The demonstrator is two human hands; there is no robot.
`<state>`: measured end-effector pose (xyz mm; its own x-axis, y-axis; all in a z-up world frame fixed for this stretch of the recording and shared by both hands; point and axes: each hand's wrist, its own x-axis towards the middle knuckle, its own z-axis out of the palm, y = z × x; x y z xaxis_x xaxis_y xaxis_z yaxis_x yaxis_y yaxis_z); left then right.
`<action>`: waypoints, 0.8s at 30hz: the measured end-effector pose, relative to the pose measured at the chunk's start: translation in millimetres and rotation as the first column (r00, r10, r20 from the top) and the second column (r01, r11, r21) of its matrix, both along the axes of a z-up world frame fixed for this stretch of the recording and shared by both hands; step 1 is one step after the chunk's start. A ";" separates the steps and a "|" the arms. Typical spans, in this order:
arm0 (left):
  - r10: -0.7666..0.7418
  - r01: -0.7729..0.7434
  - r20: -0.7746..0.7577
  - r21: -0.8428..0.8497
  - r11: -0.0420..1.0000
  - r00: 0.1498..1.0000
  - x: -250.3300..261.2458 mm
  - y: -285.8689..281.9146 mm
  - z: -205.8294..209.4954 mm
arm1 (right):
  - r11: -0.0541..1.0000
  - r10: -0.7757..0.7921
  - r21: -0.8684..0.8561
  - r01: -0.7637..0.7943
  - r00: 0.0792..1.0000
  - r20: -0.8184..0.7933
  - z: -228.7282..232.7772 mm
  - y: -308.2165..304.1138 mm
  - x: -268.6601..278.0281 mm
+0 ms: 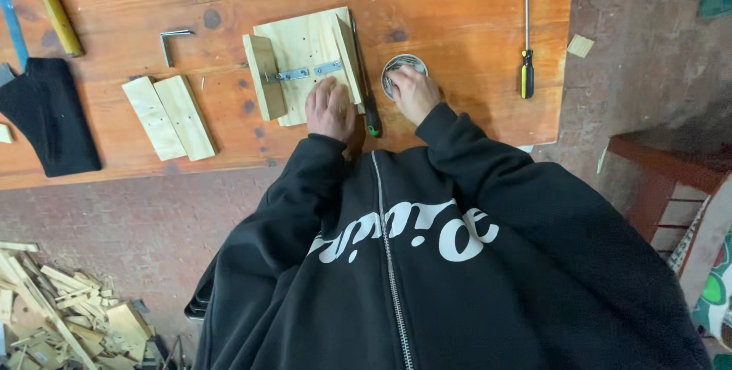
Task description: The person assembles small wooden pieces by attaching metal brackets with screws. They position brackets on the wood, insert screws, and tighten them using a screwdriver. The process is repeated for multiple pieces on a cluttered workbench.
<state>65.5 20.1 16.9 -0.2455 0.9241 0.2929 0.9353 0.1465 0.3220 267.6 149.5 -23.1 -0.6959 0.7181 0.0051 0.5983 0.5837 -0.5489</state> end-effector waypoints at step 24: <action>-0.057 0.040 -0.109 -0.151 0.988 0.992 -23.9 3.1 -18.4 | 0.997 -0.052 -0.079 0.003 0.771 -0.635 164.2 29.5 -70.2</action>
